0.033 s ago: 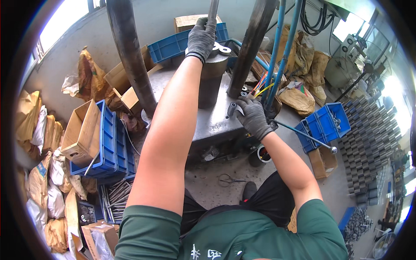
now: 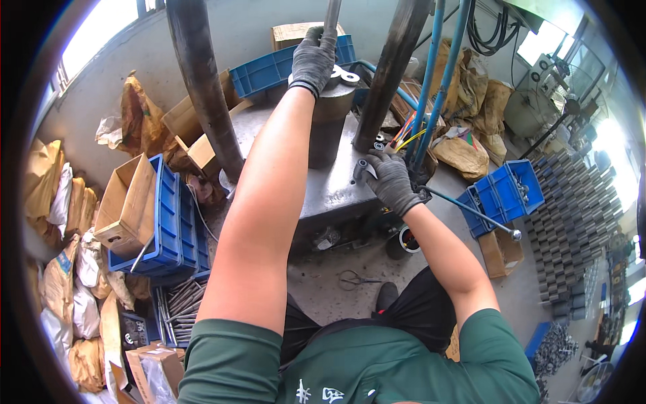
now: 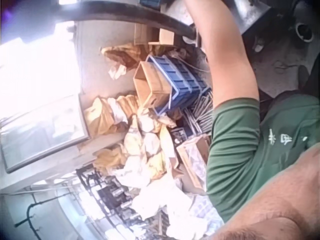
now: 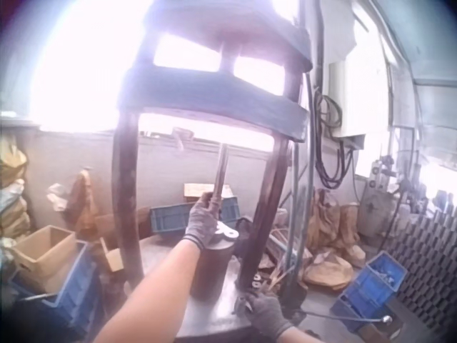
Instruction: The recorder is assembling metal rods into a base plate and using a press machine to secure components.
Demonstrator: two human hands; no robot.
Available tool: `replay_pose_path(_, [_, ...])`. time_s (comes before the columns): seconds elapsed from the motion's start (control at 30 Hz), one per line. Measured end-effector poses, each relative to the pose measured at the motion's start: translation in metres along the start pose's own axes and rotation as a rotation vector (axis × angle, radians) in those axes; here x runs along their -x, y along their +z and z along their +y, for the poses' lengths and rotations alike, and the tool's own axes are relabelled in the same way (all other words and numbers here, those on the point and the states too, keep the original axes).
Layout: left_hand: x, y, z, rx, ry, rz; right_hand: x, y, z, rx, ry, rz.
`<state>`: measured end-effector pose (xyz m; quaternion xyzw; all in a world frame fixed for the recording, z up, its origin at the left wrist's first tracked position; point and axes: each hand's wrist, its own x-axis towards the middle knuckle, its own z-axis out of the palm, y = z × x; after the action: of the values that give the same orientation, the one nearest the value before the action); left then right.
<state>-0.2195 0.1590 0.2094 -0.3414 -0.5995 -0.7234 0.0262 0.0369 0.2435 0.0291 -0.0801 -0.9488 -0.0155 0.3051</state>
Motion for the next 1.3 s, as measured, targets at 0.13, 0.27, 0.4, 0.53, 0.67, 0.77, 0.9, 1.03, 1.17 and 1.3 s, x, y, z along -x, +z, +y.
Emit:
replay_pose_path(0.13, [0.001,-0.002,0.006,0.002,-0.009,-0.019,-0.001,0.024,0.008,-0.042,0.050,-0.044])
replay_pose_path(0.27, [0.000,-0.006,0.001,0.001,0.016,-0.042,-0.002,0.037,0.016,-0.151,0.037,-0.072])
replay_pose_path(0.4, [0.002,-0.007,-0.001,0.010,-0.006,-0.042,-0.005,0.036,0.016,-0.284,0.107,-0.078])
replay_pose_path(0.53, [-0.004,-0.002,-0.004,-0.119,0.009,-0.046,-0.010,0.036,0.025,-0.490,0.230,-0.036])
replay_pose_path(0.67, [-0.007,-0.006,-0.016,-0.172,0.017,-0.040,-0.012,0.033,0.020,-0.424,0.138,-0.132])
replay_pose_path(0.77, [-0.014,-0.005,-0.025,-0.151,0.082,-0.008,-0.010,0.035,0.016,-0.326,0.011,-0.038])
replay_pose_path(0.9, [-0.009,0.000,-0.020,-0.105,0.083,-0.022,-0.010,0.031,0.020,-0.227,-0.004,-0.052])
replay_pose_path(1.03, [-0.001,-0.001,-0.012,-0.092,0.009,-0.042,-0.013,0.022,0.013,-0.276,0.020,0.005])
replay_pose_path(1.17, [-0.003,0.000,-0.009,-0.104,0.015,-0.032,-0.043,0.006,0.009,-0.546,0.193,0.137])
replay_pose_path(1.3, [-0.004,-0.006,-0.008,-0.126,0.020,-0.028,-0.109,-0.037,-0.010,-0.696,0.131,0.345])
